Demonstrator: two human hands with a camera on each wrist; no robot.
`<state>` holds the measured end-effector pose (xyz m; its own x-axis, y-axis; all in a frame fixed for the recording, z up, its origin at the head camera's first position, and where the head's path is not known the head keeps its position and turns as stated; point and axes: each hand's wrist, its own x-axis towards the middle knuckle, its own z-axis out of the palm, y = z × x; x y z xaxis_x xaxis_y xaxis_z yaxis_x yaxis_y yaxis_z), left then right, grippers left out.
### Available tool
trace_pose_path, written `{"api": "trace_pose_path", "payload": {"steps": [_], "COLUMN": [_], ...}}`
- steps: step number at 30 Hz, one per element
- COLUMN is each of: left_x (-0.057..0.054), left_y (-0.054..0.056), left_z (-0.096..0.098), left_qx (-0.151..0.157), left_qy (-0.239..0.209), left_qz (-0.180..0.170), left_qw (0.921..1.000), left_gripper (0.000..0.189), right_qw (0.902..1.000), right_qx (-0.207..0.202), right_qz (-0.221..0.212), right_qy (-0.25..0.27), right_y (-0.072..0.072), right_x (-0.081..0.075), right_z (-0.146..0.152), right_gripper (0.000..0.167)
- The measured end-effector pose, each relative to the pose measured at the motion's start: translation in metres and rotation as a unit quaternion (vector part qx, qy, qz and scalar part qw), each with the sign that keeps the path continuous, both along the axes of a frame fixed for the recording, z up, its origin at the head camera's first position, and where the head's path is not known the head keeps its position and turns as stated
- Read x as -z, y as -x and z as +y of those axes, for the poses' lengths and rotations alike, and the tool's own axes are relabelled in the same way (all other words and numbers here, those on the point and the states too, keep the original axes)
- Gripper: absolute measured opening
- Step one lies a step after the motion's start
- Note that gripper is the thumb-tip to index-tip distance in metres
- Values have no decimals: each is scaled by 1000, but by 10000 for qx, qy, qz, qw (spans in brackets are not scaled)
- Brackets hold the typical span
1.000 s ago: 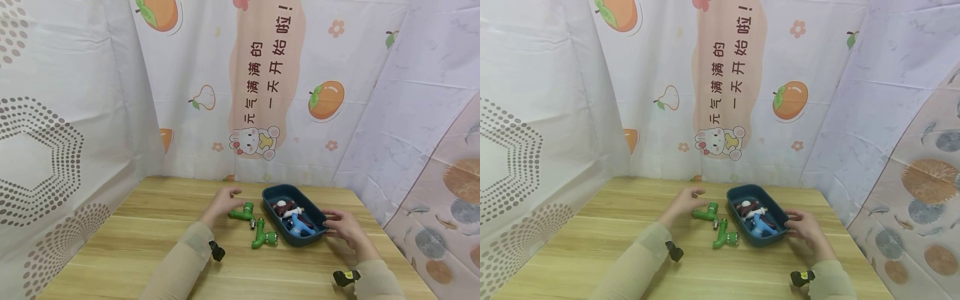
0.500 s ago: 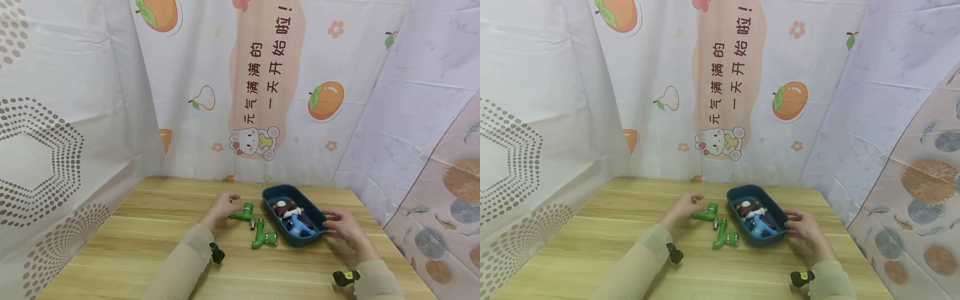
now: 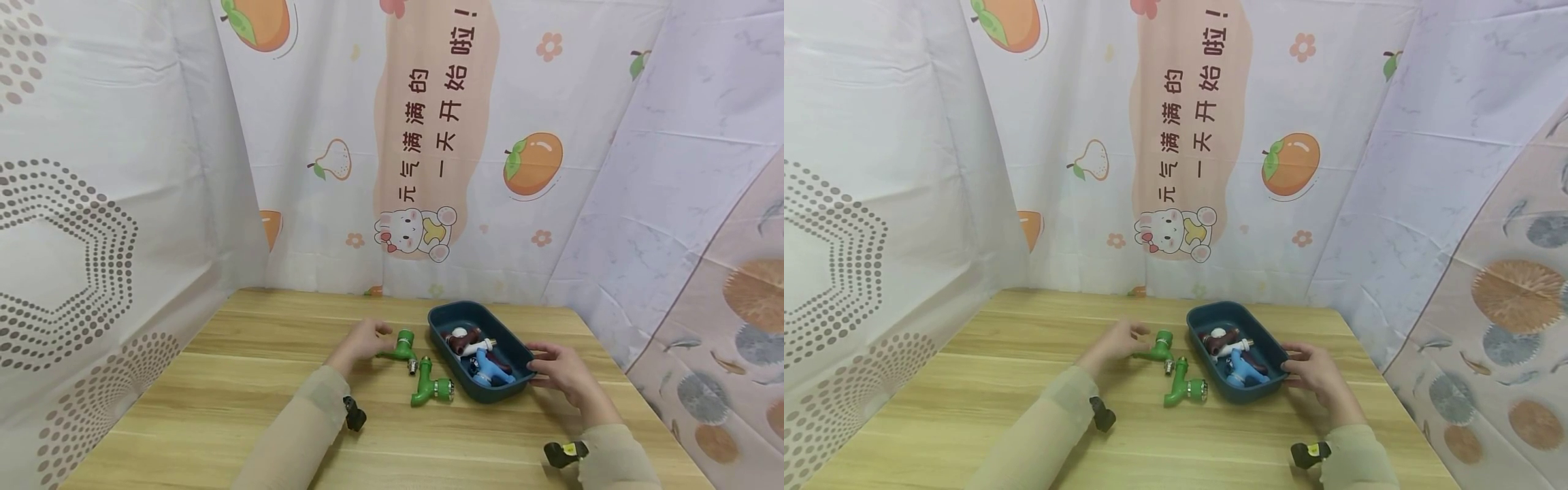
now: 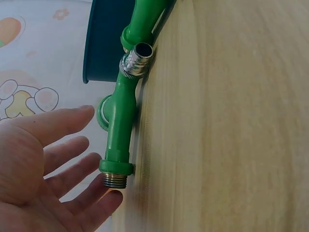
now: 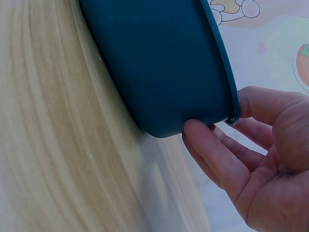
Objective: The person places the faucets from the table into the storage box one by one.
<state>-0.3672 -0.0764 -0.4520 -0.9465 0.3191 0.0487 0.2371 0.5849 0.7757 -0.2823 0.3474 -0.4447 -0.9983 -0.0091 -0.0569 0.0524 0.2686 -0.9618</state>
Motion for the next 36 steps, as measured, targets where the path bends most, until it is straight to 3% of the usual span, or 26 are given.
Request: {"api": "trace_pose_path", "payload": {"steps": [14,22,36], "left_x": [1,4,10], "left_y": [-1,2,5], "left_z": [0,-2,-4], "left_qx": [83,159,148], "left_qy": [220,480,570], "left_qz": [-96,23,-97], "left_qw": [9997,9987,9982], "left_gripper": [41,33,28], "right_qw": [10000,10000,10000], "right_qx": [-25,-29,-26], "right_qz": [-34,4,-38], "right_qy": [-28,38,-44], "right_y": [-1,-2,0], "right_x": [-3,-5,-2], "right_z": [-1,-1,1], "right_gripper": [54,54,54]}}
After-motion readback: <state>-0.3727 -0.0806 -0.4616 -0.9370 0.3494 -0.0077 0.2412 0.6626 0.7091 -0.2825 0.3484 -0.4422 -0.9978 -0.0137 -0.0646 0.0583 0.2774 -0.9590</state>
